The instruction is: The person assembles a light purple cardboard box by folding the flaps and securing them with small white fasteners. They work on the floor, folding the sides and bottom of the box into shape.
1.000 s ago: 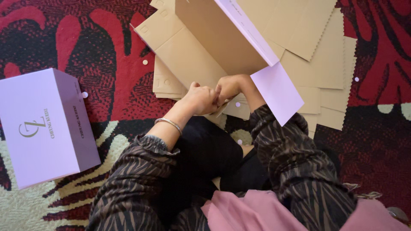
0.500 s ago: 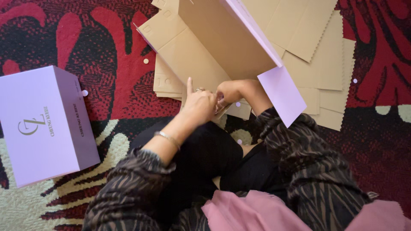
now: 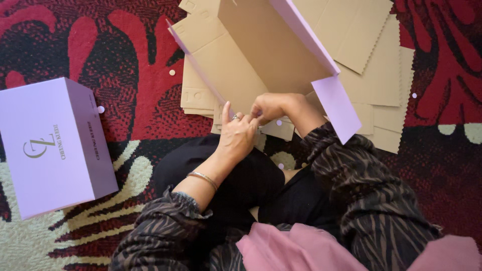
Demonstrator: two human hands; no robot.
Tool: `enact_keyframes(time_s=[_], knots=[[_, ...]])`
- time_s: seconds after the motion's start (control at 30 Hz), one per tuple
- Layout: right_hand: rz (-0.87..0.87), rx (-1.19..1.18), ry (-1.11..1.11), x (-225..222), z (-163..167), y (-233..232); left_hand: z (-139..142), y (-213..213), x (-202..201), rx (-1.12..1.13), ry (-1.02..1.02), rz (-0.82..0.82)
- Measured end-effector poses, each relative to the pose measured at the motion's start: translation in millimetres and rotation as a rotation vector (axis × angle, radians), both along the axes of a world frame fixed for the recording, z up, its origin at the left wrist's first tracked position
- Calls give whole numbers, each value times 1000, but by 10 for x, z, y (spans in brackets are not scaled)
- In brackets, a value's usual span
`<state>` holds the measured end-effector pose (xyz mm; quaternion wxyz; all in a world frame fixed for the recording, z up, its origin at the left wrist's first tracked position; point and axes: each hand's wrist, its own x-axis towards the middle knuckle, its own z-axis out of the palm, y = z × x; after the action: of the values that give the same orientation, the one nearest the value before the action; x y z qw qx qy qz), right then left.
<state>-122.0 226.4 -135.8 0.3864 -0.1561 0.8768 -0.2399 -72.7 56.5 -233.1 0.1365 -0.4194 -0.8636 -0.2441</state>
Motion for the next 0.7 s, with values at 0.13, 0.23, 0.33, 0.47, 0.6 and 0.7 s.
enact_keyframes(time_s=[0.13,0.23,0.33,0.47,0.6,0.7], knots=[[111,98,98,-31,23,-91,55,-19,12,-71,-41,36],[157,144,194,33,-18,-172,99,-45,14,-33,-88,56],[130,168,223,119,-62,-193,109,-59,8,-17,-147,54],[78,149,281,201,-123,-122,61,-12,23,-70,-65,87],[31,103,330,239,-188,-93,4,11,24,-24,-5,95],[-29,89,309,243,-188,-65,-13,0,19,20,12,84]])
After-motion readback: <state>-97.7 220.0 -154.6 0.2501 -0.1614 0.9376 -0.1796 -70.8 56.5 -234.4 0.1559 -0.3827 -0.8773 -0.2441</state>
